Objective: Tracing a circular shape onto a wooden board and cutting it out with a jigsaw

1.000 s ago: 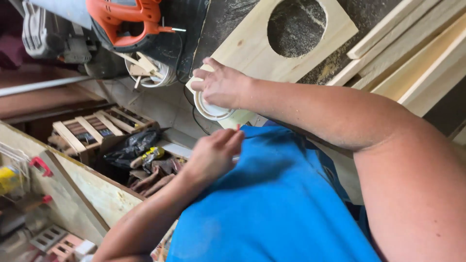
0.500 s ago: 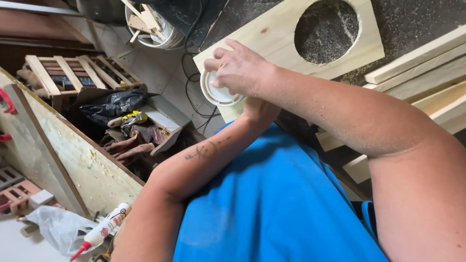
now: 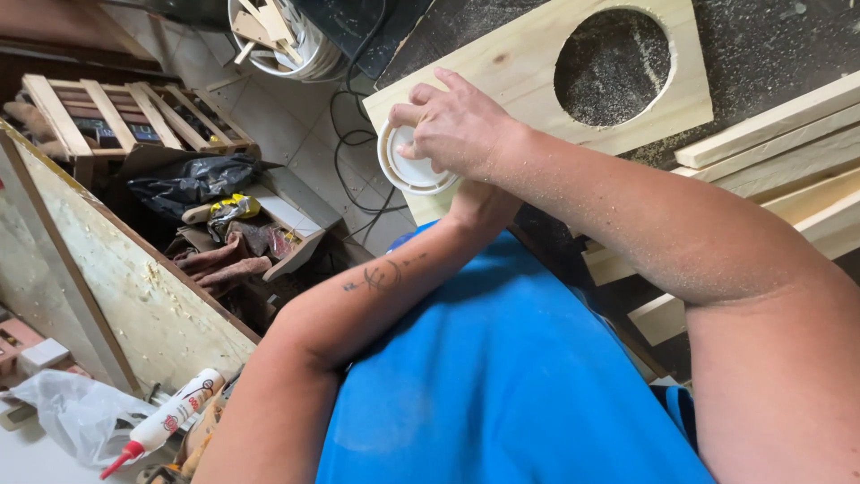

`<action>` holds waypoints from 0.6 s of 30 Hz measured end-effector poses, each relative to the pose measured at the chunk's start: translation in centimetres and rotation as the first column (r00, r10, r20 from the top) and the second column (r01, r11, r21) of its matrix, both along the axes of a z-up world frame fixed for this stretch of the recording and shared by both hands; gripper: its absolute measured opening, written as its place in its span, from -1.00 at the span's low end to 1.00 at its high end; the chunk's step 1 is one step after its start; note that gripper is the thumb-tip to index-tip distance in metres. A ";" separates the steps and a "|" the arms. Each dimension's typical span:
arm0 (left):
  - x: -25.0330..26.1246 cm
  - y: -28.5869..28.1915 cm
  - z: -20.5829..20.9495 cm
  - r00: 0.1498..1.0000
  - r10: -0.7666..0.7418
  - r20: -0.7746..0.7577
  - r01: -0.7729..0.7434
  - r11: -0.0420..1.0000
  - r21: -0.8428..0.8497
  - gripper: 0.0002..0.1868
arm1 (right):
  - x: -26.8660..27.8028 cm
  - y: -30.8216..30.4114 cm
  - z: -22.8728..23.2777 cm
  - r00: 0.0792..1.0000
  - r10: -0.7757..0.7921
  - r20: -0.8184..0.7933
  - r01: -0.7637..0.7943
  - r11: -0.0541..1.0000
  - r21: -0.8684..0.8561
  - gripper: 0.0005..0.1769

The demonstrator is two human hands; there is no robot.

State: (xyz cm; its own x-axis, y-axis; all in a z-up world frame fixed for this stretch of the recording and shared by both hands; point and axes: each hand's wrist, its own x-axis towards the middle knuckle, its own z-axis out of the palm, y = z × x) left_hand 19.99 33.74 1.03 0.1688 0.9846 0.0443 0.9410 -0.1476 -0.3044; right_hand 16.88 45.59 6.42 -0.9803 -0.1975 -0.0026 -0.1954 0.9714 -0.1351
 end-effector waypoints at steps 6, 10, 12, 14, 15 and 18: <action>-1.6 3.4 -1.4 1.000 -0.029 0.001 0.029 0.999 0.039 -0.77 | 0.3 0.0 0.9 0.999 -0.023 0.041 0.024 1.000 -0.017 -0.64; -0.5 -1.5 0.3 0.999 -0.044 0.001 0.044 0.998 0.051 -0.78 | 0.4 0.0 -0.1 0.998 -0.026 -0.054 0.026 1.000 0.012 -0.66; -0.5 -3.4 1.1 0.998 -0.070 -0.002 0.070 0.995 0.070 -0.78 | 0.5 0.0 0.1 0.999 -0.024 -0.032 0.024 1.000 0.003 -0.65; -1.0 -2.4 0.7 0.997 -0.082 -0.002 0.082 0.993 0.083 -0.79 | 0.5 0.2 0.7 1.000 -0.021 -0.015 0.021 1.000 0.006 -0.66; -1.1 -2.2 0.5 0.996 -0.084 -0.001 0.084 0.993 0.089 -0.79 | 0.5 0.0 0.9 1.000 -0.007 0.004 0.007 1.000 0.002 -0.67; -1.6 -2.8 0.5 0.997 -0.083 0.005 0.082 0.990 0.112 -0.80 | 0.8 0.0 0.3 0.995 -0.031 -0.097 0.035 0.999 0.038 -0.65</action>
State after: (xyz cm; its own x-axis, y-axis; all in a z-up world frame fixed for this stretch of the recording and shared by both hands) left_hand 18.36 30.94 1.54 0.2486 0.9561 0.1550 0.9298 -0.1907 -0.3148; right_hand 17.72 45.61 6.74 -0.9823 -0.1666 0.0852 -0.1733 0.9818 -0.0783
